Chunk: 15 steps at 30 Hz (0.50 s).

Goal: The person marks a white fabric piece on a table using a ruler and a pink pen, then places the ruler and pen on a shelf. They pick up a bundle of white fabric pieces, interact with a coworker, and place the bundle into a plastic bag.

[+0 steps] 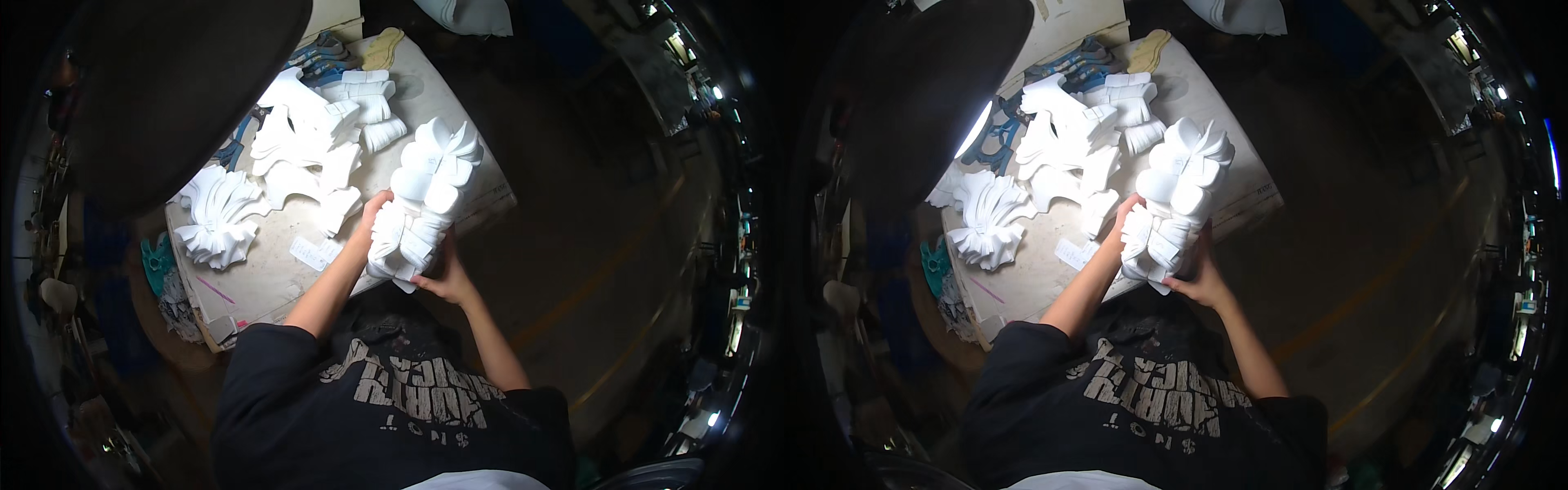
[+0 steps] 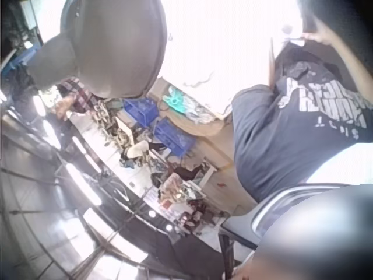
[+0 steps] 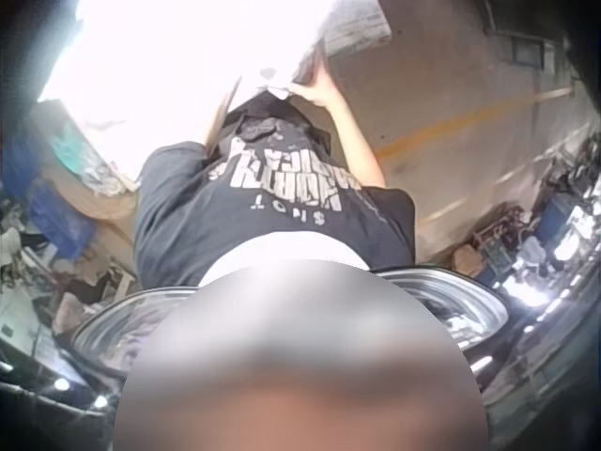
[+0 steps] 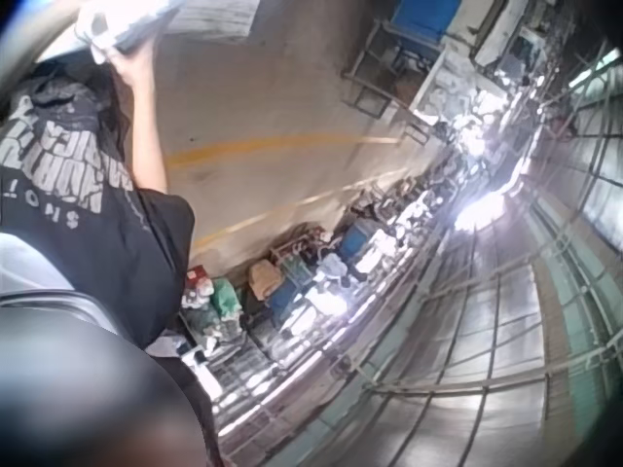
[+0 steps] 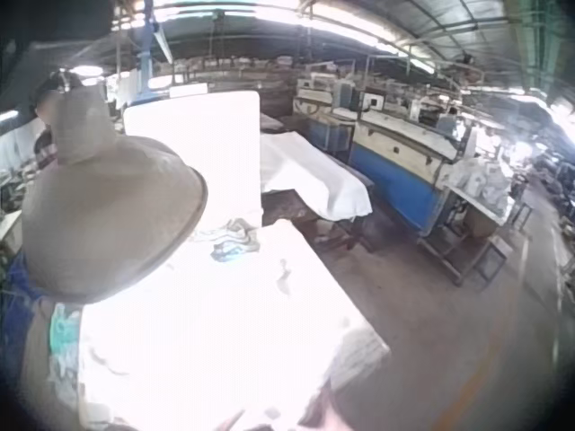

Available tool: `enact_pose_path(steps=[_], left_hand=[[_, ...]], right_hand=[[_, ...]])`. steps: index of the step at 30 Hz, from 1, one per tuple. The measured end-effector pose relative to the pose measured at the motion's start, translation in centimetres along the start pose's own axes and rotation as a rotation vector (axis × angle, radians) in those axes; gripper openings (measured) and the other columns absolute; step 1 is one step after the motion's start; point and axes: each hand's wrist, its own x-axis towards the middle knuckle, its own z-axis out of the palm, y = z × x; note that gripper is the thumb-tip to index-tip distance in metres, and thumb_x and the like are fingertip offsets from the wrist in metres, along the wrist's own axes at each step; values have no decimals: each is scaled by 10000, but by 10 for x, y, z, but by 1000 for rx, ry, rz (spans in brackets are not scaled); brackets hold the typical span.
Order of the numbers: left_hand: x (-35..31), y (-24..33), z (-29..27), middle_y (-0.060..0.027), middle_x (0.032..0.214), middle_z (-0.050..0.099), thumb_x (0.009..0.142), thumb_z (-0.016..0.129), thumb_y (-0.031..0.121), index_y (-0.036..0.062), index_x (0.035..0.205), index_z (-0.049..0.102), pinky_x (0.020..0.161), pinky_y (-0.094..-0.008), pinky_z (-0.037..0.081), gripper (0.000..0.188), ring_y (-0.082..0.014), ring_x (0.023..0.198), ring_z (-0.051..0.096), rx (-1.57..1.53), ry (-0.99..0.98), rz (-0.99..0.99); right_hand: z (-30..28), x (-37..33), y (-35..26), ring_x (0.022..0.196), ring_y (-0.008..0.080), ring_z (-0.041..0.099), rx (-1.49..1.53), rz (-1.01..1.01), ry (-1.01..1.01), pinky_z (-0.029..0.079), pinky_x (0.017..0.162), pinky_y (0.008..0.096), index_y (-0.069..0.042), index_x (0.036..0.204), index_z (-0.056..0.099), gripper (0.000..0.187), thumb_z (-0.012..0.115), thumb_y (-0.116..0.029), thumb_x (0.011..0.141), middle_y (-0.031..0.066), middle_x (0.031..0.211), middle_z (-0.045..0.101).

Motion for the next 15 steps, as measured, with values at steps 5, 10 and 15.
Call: enact_pose_path(steps=[5,10,15], left_hand=[[57,5,17,-204,1319,638,954,488,179,7,1414,512,1066,-464,520,492,-348,1195,647,-98,6,-194],[80,6,10,-178,1352,633,958,497,161,-10,1453,505,1069,-416,512,524,-294,1228,635,-2,-178,-169],[86,24,-8,-125,1352,639,994,504,182,-27,1444,533,1070,-339,470,497,-221,1241,605,499,-188,-42]], right_hand=[[-14,22,44,1553,362,215,136,27,26,229,1252,466,11,1641,34,1305,935,-298,749,247,1668,191],[5,26,65,1510,394,301,13,25,120,284,1227,473,49,1616,126,1246,938,-315,744,269,1608,306],[6,24,60,1510,431,299,-66,33,133,280,1228,485,73,1600,169,1219,928,-361,752,305,1611,296]])
